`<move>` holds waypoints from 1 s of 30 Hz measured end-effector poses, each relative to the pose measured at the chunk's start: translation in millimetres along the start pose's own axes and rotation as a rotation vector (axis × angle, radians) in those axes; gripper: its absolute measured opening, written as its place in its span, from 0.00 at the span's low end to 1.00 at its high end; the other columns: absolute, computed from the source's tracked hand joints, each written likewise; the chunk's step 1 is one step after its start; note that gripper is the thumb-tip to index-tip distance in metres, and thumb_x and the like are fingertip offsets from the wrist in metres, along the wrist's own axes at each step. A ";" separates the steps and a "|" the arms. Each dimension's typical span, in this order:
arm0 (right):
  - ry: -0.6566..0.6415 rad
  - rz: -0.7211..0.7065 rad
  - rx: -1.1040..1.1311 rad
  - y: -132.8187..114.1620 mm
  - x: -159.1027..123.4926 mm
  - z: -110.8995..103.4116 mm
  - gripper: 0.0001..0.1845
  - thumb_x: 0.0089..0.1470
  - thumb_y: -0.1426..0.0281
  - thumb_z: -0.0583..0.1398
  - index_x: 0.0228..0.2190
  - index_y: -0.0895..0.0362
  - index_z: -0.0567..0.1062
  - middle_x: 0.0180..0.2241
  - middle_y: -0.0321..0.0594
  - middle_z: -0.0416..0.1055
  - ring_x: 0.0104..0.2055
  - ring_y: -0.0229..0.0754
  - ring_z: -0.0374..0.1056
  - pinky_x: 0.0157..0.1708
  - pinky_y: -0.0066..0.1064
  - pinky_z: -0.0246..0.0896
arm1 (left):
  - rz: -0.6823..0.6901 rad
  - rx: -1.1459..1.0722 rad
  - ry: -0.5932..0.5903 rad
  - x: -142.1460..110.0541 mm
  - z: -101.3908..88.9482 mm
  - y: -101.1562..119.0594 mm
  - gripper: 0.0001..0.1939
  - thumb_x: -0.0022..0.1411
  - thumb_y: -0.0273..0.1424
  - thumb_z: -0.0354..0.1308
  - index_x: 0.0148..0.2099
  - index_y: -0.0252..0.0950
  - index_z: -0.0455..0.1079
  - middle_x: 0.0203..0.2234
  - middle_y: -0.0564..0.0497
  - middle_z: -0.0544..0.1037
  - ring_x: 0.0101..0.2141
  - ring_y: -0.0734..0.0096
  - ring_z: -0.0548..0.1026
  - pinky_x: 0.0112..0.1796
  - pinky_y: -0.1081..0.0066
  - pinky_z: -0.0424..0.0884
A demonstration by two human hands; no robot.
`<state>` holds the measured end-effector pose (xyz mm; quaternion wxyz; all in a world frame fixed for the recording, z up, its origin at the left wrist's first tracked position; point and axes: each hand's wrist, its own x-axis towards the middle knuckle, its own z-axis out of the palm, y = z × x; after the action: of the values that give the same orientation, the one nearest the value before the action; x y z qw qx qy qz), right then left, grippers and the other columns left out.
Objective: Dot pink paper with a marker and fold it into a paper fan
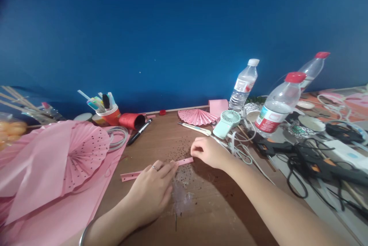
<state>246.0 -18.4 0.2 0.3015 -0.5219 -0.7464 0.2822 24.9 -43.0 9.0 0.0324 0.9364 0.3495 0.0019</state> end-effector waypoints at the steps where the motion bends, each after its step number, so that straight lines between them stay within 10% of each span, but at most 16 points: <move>1: 0.089 0.027 0.141 -6.2 1.0 4.7 0.12 0.50 0.66 0.55 0.19 0.57 0.67 0.22 0.34 0.63 0.25 0.36 0.58 0.28 0.30 0.52 | 0.009 -0.012 0.009 1.2 0.4 0.8 0.25 0.55 0.31 0.47 0.56 0.35 0.54 0.47 0.46 0.66 0.43 0.62 0.61 0.42 0.63 0.62; 5: 0.374 0.016 0.899 -26.0 7.6 38.3 0.24 0.55 0.60 0.47 0.13 0.56 0.51 0.13 0.29 0.47 0.17 0.32 0.46 0.18 0.26 0.43 | 0.099 -0.019 0.036 7.8 3.3 8.3 0.23 0.56 0.34 0.46 0.54 0.33 0.56 0.45 0.46 0.66 0.42 0.60 0.61 0.43 0.61 0.61; 9: 0.314 0.126 1.204 -25.9 13.2 65.5 0.25 0.52 0.61 0.53 0.11 0.56 0.49 0.11 0.26 0.41 0.13 0.28 0.38 0.15 0.24 0.31 | 0.106 -0.006 0.028 9.7 4.5 15.7 0.16 0.56 0.34 0.46 0.45 0.33 0.64 0.39 0.47 0.68 0.39 0.61 0.62 0.40 0.61 0.63; 30: 0.252 0.158 1.120 -12.7 14.5 69.4 0.25 0.51 0.64 0.52 0.09 0.56 0.51 0.09 0.26 0.42 0.12 0.27 0.38 0.14 0.25 0.29 | -0.056 0.058 -0.185 4.5 -11.2 -28.2 0.13 0.55 0.18 0.45 0.35 0.34 0.69 0.30 0.47 0.70 0.33 0.65 0.68 0.34 0.68 0.66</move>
<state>182.6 -15.8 -33.9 0.5963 -0.3664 -0.4002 0.5916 9.5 -18.1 18.3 0.0375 0.9230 0.3708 -0.0957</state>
